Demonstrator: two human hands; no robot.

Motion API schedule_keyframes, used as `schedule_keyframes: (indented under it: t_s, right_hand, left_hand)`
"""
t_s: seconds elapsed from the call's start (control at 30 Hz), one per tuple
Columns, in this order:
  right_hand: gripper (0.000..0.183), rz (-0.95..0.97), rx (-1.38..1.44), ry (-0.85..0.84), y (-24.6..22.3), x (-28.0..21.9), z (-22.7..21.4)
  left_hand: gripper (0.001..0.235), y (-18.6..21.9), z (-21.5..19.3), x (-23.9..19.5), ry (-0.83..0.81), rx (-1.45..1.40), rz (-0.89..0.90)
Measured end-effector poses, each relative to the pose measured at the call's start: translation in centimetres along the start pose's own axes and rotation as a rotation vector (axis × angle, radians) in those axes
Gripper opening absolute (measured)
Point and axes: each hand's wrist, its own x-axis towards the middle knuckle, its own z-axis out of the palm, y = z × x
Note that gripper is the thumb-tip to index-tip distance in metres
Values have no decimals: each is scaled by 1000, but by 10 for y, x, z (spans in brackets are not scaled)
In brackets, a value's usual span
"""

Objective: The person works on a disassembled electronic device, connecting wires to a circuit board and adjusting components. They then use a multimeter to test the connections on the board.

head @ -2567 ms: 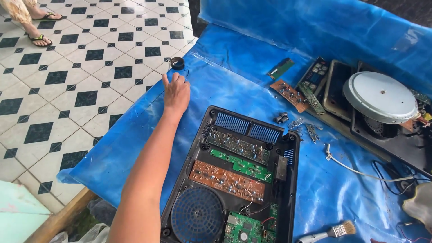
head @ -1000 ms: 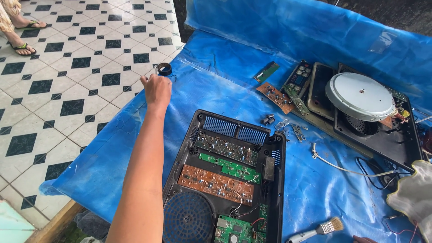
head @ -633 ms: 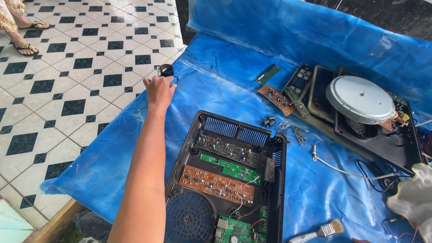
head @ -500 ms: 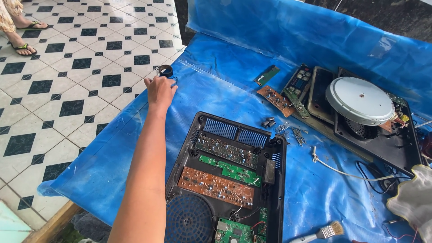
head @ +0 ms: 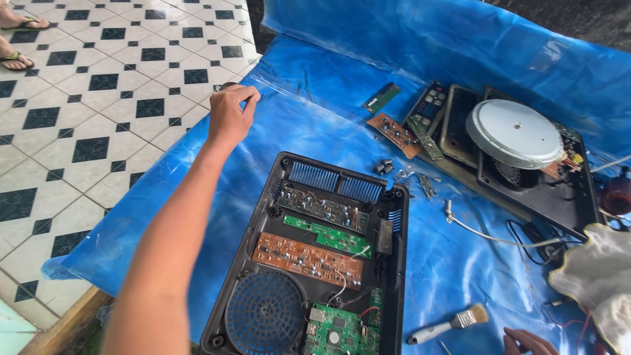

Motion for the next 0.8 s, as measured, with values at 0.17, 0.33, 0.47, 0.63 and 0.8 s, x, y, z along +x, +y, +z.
schedule_keyframes:
  t_s: [0.17, 0.33, 0.47, 0.63, 0.8]
  right_hand:
    - [12, -58, 123, 119, -213, -34, -96]
    - [30, -477, 551, -20, -274, -32, -113]
    - [61, -710, 744, -181, -337, -39, -120]
    - [30, -916, 756, -168, -365, -55, -125]
    - [21, -864, 782, -159, -374, -66, -125]
  left_hand:
    - [17, 110, -74, -8, -55, -502, -16]
    - [18, 231, -144, -45, -232, -785, 266]
    - [16, 294, -167, -82, -351, -1011, 329]
    - [13, 315, -188, -111, -356, -986, 250]
    - [16, 317, -201, -127, -411, -1026, 128]
